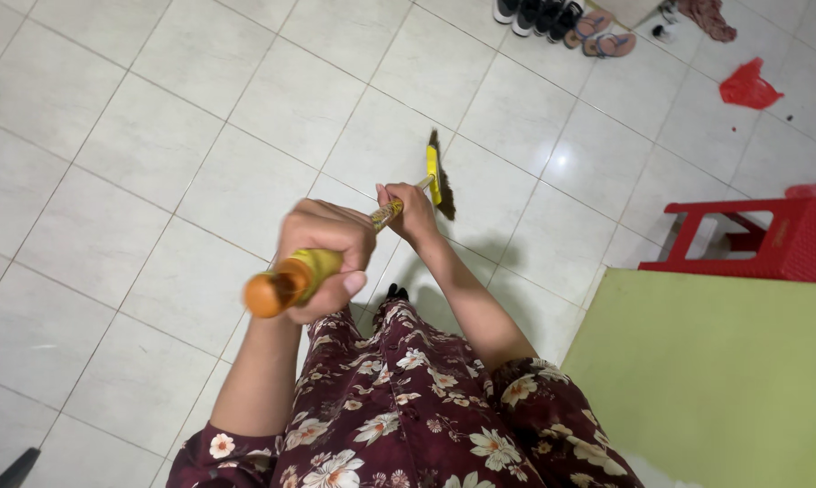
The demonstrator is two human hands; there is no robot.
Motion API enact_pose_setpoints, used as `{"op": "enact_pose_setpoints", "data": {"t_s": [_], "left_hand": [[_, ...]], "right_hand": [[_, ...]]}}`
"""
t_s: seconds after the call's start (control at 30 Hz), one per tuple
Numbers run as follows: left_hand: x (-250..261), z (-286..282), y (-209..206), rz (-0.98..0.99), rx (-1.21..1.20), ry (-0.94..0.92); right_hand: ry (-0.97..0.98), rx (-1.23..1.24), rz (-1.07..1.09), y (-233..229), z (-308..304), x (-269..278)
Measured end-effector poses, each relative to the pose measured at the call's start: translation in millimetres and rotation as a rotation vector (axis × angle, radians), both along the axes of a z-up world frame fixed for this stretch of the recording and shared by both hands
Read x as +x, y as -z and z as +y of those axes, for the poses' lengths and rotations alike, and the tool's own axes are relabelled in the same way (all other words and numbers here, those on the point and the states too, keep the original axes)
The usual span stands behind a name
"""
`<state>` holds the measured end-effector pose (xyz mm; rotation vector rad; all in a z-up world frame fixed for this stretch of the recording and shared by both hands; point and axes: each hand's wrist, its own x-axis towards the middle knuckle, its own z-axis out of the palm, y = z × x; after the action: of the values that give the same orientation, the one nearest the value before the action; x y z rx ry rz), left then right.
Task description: The person sweeps a tiled floor using a yellow broom with a long handle. They move the broom back and forth across the room, sweeping around various items such as shoes lined up against the wall, a green table, and a bucket.
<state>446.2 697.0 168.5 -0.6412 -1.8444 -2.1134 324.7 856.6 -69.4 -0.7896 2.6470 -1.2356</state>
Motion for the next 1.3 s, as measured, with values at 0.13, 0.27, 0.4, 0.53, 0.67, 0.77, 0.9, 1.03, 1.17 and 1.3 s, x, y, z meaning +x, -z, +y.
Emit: {"op": "enact_pose_setpoints", "data": {"t_s": [0.13,0.27,0.4,0.53,0.67,0.77,0.9,1.03,1.17,1.3], "left_hand": [[-14,9,-5,0.037,0.112,0.041],[-50,49,33,-0.072,0.173,0.233],[-74,98,89,-0.284,0.199,0.374],[-81,134,126,-0.348,0.188,0.463],[-73,125,124,-0.340,0.155,0.440],[-67,97,95,-0.282,0.101,0.372],[-53,65,50,-0.163,-0.066,0.338],[-45,41,17,0.000,-0.048,0.329],[-37,29,13,-0.040,0.198,0.424],[-36,30,51,-0.189,0.292,0.597]], "right_hand": [[0.072,-0.009,0.128,-12,31,-7],[0.219,0.014,-0.074,-5,105,-10],[0.376,0.204,0.112,33,187,7],[0.440,0.340,0.032,81,235,27],[0.364,0.343,-0.123,98,223,29],[0.310,0.209,-0.130,81,183,25],[0.256,0.087,-0.134,38,118,19],[0.393,0.101,-0.181,-6,79,35],[0.461,0.078,0.114,-12,79,55],[0.613,0.108,0.064,9,117,95]]}}
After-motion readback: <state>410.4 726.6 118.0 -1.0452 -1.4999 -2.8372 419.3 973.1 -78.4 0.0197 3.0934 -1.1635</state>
